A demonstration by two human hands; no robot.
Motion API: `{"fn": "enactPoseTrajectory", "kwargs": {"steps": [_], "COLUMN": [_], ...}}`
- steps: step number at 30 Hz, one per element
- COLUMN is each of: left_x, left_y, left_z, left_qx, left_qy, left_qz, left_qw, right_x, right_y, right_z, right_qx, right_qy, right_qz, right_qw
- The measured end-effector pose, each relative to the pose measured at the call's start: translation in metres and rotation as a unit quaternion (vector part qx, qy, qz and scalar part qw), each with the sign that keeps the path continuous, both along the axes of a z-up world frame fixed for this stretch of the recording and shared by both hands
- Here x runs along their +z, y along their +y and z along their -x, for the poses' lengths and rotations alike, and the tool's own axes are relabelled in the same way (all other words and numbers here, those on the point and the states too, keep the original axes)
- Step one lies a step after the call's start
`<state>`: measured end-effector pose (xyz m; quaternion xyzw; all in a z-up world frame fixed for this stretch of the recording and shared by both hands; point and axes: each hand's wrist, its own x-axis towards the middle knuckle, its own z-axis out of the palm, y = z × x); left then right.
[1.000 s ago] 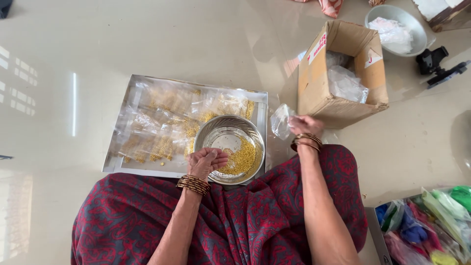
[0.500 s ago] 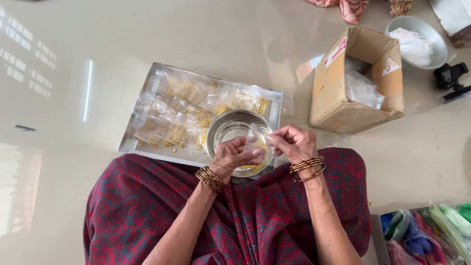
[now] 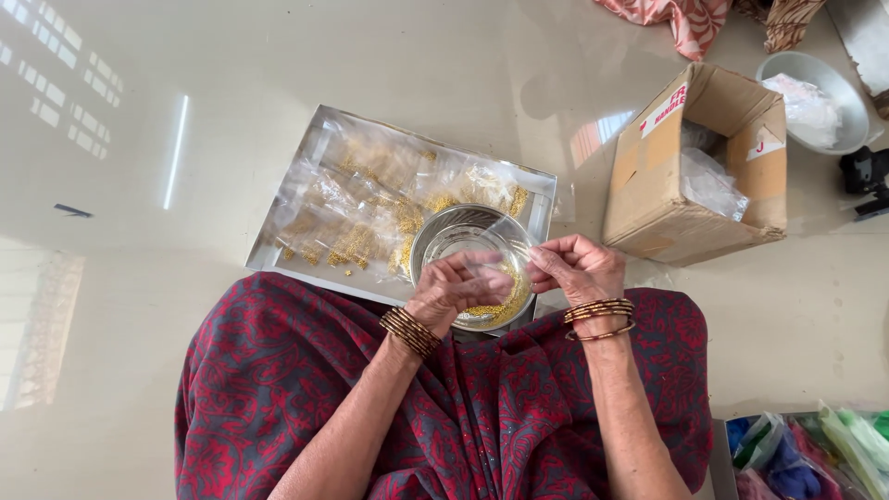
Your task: The person packages small gold-colored beads from a metal bowl into small plastic bags.
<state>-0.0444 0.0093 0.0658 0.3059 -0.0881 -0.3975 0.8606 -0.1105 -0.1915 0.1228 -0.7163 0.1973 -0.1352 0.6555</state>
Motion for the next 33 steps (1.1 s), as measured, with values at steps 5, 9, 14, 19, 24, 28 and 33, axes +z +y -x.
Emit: {"fn": "enactPoseTrajectory", "kwargs": {"steps": [5, 9, 14, 19, 24, 28, 33], "left_x": [-0.009, -0.009, 0.003, -0.012, -0.022, -0.014, -0.013], "left_y": [-0.011, -0.005, -0.001, 0.004, 0.005, 0.014, 0.022], "left_z": [0.011, 0.009, 0.006, 0.002, 0.004, 0.001, 0.000], "left_qx": [0.018, 0.023, 0.000, -0.032, -0.043, -0.047, -0.044], "left_qy": [-0.001, -0.031, -0.054, -0.043, -0.060, -0.106, -0.087], "left_qz": [-0.057, -0.085, -0.077, -0.070, -0.051, -0.077, -0.079], "left_qw": [0.998, 0.996, 0.996, 0.996, 0.996, 0.990, 0.992], "right_x": [-0.006, -0.002, 0.000, 0.016, 0.024, 0.007, 0.008], "right_y": [0.010, 0.011, 0.005, 0.006, 0.015, 0.001, -0.004], "right_z": [-0.001, 0.001, 0.005, 0.006, 0.008, 0.005, 0.000], "right_qx": [0.026, 0.022, 0.018, 0.088, 0.202, 0.201, 0.183], "right_qy": [0.005, 0.016, 0.028, 0.056, 0.126, 0.139, 0.142], "right_qz": [0.031, 0.041, 0.023, -0.014, -0.035, -0.032, 0.018], "right_qw": [0.999, 0.999, 0.999, 0.994, 0.971, 0.969, 0.973]}}
